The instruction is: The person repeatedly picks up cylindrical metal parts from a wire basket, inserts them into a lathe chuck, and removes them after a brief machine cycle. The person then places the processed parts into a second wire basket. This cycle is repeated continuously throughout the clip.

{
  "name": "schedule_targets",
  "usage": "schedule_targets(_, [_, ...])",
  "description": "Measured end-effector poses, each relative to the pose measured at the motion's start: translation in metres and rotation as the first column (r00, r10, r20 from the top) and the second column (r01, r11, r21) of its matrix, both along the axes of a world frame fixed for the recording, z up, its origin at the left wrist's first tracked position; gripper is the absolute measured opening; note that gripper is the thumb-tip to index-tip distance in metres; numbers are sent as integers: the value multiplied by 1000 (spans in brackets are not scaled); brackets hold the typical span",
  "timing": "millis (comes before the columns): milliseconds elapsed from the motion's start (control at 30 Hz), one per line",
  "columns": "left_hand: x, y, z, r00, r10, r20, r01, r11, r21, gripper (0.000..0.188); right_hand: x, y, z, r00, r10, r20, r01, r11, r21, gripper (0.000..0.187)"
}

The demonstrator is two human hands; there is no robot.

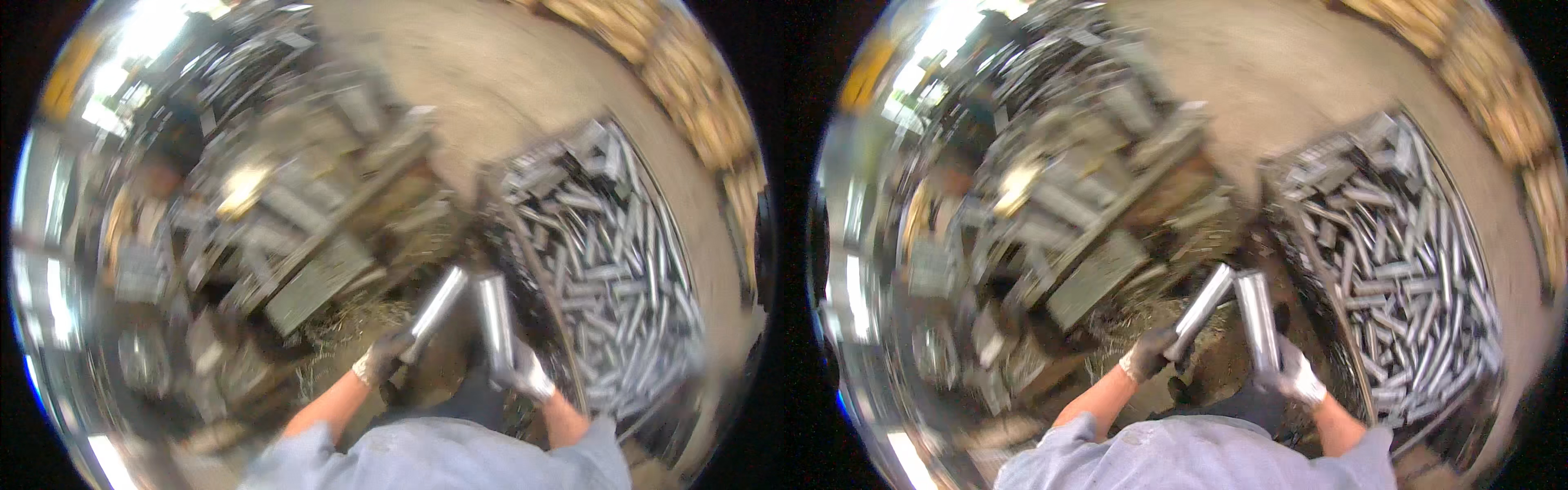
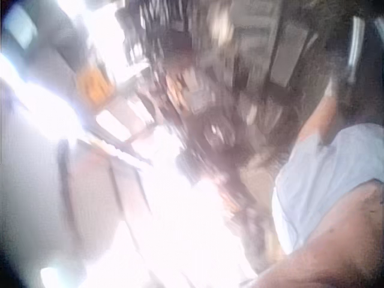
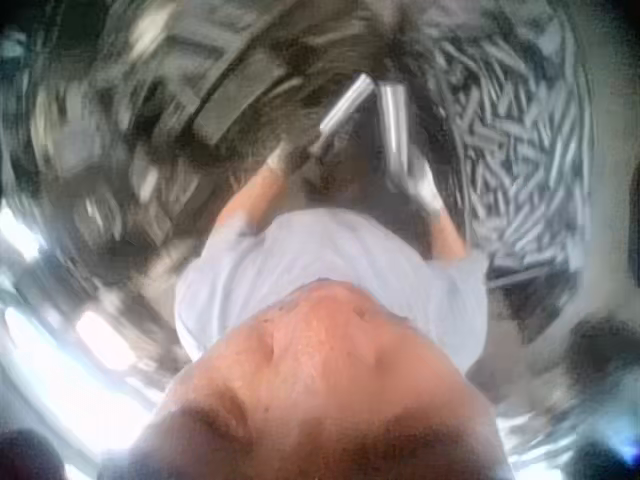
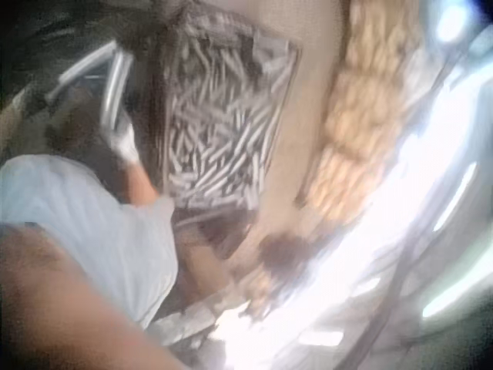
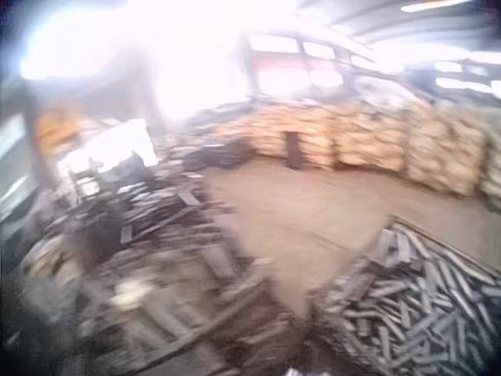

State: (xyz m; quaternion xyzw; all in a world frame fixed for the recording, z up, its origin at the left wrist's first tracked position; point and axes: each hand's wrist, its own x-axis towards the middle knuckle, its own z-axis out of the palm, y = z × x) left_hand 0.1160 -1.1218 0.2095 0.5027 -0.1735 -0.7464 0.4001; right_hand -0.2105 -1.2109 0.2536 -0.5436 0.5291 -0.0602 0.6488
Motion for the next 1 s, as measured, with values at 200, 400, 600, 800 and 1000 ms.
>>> schedule_targets(200, [149, 293, 73, 959, 189, 210, -159, 975, -154, 69, 201, 107, 98, 919, 111, 379, -115, 993, -12, 62])
schedule_targets(400, [261, 454, 140, 623, 731, 279, -572, 669, -474, 72, 432, 220, 146, 718, 676, 164, -577, 710, -404, 45])
schedule_targets(600, [400, 496, 131, 9, 880, 475, -627, 375, -683, 59, 577, 307, 142, 567, 788, 240, -520, 568, -638, 50])
schedule_targets(800, [487, 450, 101, -330, 270, 905, -296, 880, -371, 47, 634, 330, 116, 636, 721, 274, -346, 584, -734, 52])
schedule_targets(1000, [486, 458, 120, 88, 527, 845, -496, 759, -422, 63, 636, 285, 162, 380, 915, -136, -579, 121, -806, 63])
